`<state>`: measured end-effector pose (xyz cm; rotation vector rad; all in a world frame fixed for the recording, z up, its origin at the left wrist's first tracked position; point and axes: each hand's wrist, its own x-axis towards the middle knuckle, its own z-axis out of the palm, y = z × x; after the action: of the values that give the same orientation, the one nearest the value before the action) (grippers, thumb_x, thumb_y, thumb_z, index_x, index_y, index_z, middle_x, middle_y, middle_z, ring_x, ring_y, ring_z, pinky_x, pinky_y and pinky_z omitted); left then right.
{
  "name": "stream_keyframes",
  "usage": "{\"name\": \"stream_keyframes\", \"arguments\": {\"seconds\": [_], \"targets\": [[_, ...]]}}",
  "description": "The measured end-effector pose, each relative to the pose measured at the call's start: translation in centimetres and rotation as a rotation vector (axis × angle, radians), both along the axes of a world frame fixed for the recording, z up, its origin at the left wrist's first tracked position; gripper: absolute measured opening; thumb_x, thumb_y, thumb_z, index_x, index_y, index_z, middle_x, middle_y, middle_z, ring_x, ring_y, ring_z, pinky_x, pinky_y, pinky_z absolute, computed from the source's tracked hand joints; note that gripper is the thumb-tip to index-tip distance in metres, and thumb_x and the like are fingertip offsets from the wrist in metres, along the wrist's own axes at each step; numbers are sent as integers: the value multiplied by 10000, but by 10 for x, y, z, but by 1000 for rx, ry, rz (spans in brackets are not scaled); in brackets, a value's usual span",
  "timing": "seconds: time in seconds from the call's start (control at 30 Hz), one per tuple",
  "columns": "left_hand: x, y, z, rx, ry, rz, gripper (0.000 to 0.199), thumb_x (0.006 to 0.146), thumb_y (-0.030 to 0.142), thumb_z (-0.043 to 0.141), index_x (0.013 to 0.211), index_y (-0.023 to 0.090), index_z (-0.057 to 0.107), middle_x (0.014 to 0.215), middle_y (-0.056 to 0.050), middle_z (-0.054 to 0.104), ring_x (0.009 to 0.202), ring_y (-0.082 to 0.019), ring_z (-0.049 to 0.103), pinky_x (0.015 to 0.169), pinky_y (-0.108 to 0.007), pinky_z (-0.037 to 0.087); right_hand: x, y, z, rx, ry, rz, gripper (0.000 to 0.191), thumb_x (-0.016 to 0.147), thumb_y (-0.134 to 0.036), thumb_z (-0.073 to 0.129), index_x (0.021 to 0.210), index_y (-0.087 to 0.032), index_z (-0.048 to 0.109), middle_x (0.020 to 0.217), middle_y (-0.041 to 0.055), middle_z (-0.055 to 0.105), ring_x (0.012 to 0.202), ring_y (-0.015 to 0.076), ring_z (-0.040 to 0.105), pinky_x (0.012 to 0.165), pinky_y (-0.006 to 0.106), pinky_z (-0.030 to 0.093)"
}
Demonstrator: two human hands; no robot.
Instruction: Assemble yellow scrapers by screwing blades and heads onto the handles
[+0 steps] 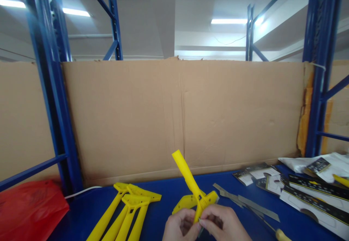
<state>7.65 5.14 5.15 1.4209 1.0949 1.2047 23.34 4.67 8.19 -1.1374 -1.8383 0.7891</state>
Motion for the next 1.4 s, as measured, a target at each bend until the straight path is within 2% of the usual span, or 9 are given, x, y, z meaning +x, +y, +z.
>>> {"name": "stream_keyframes", "arguments": {"seconds": [0.2,0.43,0.67,0.97,1.2,1.4], "targets": [[4,-3,2,10,19,28,381,570,501,780,680,145,698,617,-36,677,572,-141,582,553,-224,442,-1,-2,-1,10,-25,-33,129,723,-179,569,622,-193,648,533,-42,540,513,118,473,506,202,376],[1,2,-9,37,75,16,346,621,481,734,707,148,693,619,-31,647,558,-129,550,535,-225,419,-2,-5,2,7,-62,-84,138,729,-175,547,619,-199,626,553,-28,586,531,133,529,523,208,391],[0,6,-17,35,79,-9,295,619,419,738,721,148,678,628,-22,625,561,-122,543,549,-226,423,-2,-3,-1,-7,-87,-160,126,701,-175,580,582,-213,564,522,-47,550,514,127,515,512,207,377],[2,0,-3,4,54,-4,380,588,512,759,699,158,677,614,-16,620,567,-128,531,544,-227,402,0,0,-7,-29,-100,-211,175,695,-186,616,535,-216,552,499,-52,555,508,126,514,507,210,385],[2,1,-7,36,90,23,383,589,519,757,670,162,647,568,10,543,532,-111,472,515,-223,369,0,0,-7,-38,-137,-242,190,696,-237,614,518,-219,552,510,-27,607,525,153,558,511,229,386],[4,-1,-3,19,49,28,404,573,533,763,667,154,661,588,-9,600,553,-122,516,540,-228,398,0,-1,-5,-28,-163,-264,227,704,-287,619,507,-220,528,515,-11,618,523,164,564,503,238,375]]}}
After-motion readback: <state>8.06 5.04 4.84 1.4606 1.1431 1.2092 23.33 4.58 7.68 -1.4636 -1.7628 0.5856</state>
